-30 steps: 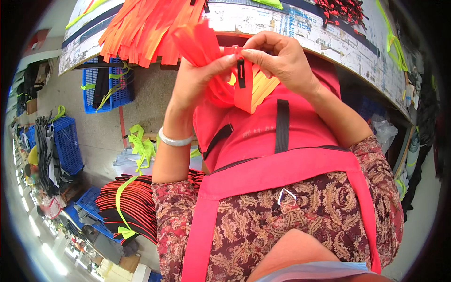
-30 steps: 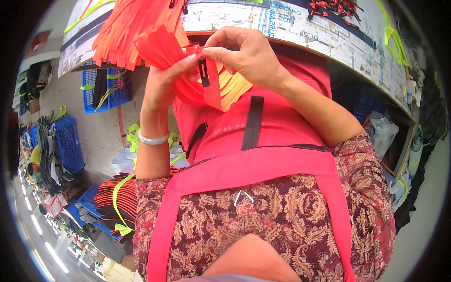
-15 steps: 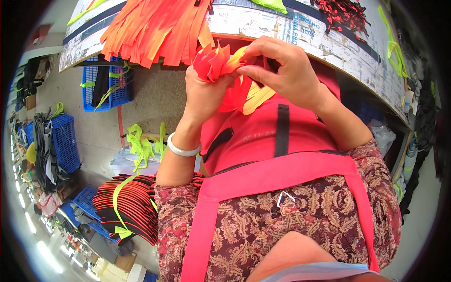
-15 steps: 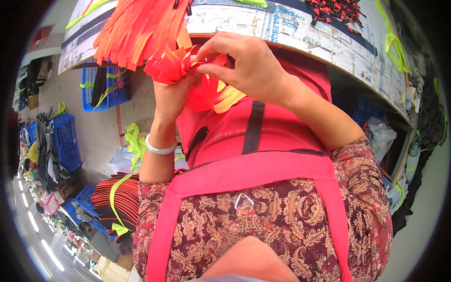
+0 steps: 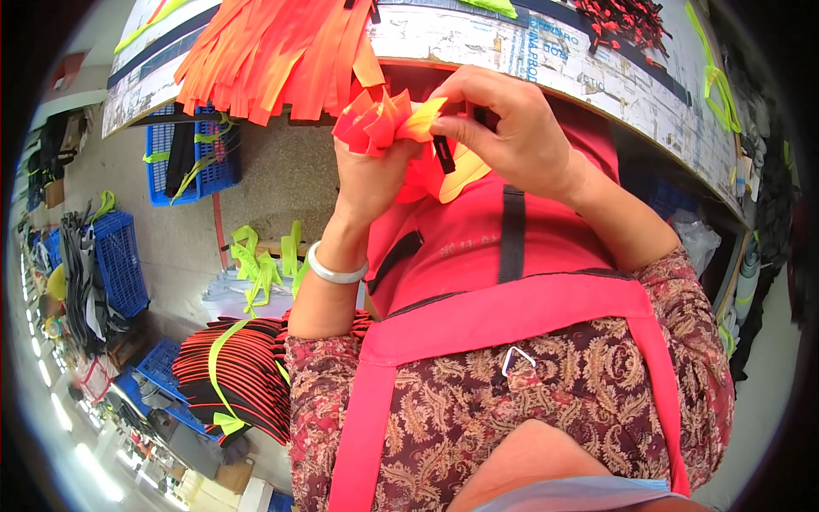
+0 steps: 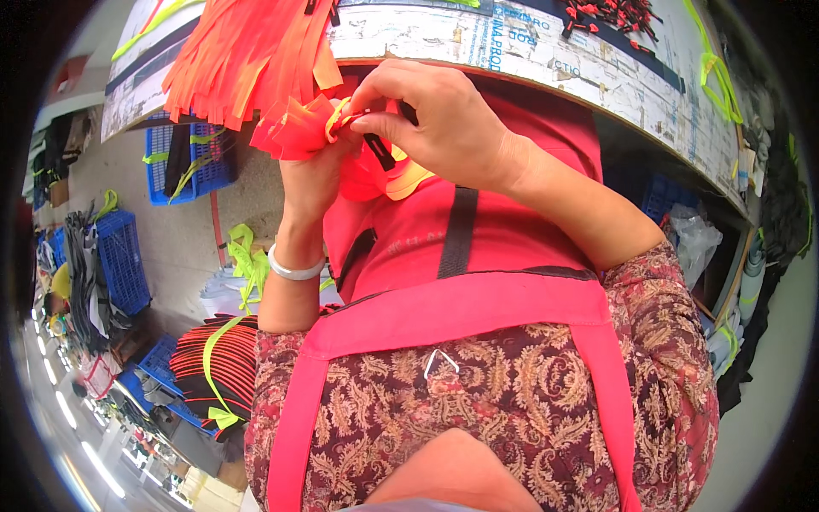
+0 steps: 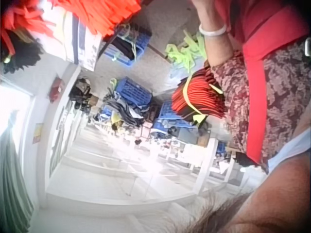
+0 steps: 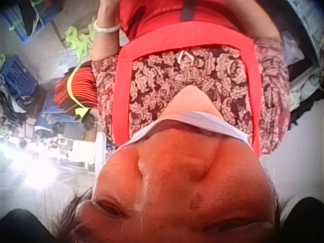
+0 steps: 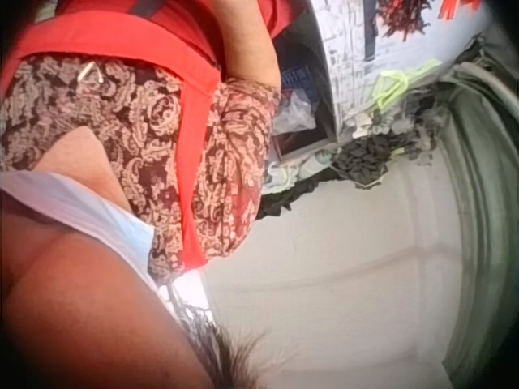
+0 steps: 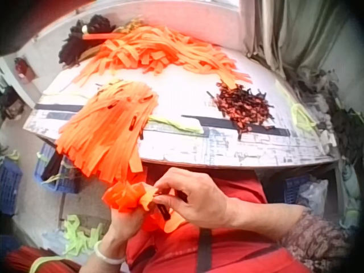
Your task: Manually attaching clips to strips of fabric on a workbench.
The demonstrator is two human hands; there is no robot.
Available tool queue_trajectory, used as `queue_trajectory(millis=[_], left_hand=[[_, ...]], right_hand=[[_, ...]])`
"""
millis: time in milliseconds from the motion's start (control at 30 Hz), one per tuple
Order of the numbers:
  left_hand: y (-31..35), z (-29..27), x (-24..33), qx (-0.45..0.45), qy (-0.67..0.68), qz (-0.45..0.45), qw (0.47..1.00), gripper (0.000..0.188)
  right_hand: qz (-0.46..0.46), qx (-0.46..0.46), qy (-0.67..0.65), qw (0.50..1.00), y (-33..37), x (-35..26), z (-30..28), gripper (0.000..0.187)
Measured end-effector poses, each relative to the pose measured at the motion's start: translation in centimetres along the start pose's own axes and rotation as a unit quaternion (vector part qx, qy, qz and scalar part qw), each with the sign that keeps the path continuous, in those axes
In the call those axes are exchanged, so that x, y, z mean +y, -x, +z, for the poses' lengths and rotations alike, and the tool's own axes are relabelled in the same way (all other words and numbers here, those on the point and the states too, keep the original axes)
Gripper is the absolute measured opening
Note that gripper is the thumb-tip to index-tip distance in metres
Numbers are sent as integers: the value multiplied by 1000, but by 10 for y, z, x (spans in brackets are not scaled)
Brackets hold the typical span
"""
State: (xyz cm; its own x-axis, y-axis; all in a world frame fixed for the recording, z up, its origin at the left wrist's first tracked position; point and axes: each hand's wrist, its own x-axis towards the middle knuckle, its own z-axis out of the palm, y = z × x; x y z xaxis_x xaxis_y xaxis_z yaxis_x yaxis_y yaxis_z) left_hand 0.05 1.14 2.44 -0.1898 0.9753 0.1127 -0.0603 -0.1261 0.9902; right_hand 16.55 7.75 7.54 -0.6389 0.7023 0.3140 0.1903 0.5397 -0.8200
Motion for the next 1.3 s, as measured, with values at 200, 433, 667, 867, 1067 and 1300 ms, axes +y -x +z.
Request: queue_trajectory(millis=[200, 433, 667, 867, 1067, 1300], left_hand=[[1, 0, 4, 15, -6, -77, 997, 13], [-2, -7, 2, -66, -1, -64, 996, 15], [-4, -3, -4, -16, -97, 28, 995, 23], [-6, -5, -3, -57, 105, -106, 987, 18], [-2, -4, -8, -34, 80, -56, 995, 20], [-7, -3, -9, -36, 43, -37, 998, 19]], right_hand=[[2, 10, -19, 1000, -1, 3, 2, 16], [17, -9, -2, 1000, 2, 0, 3, 15], [57, 24, -51, 997, 6, 10, 10, 11], [-12, 50, -16, 999, 8, 13, 11, 13], [-46, 36, 38, 998, 6, 6, 11, 14], [0, 49, -24, 999, 8, 19, 14, 16]])
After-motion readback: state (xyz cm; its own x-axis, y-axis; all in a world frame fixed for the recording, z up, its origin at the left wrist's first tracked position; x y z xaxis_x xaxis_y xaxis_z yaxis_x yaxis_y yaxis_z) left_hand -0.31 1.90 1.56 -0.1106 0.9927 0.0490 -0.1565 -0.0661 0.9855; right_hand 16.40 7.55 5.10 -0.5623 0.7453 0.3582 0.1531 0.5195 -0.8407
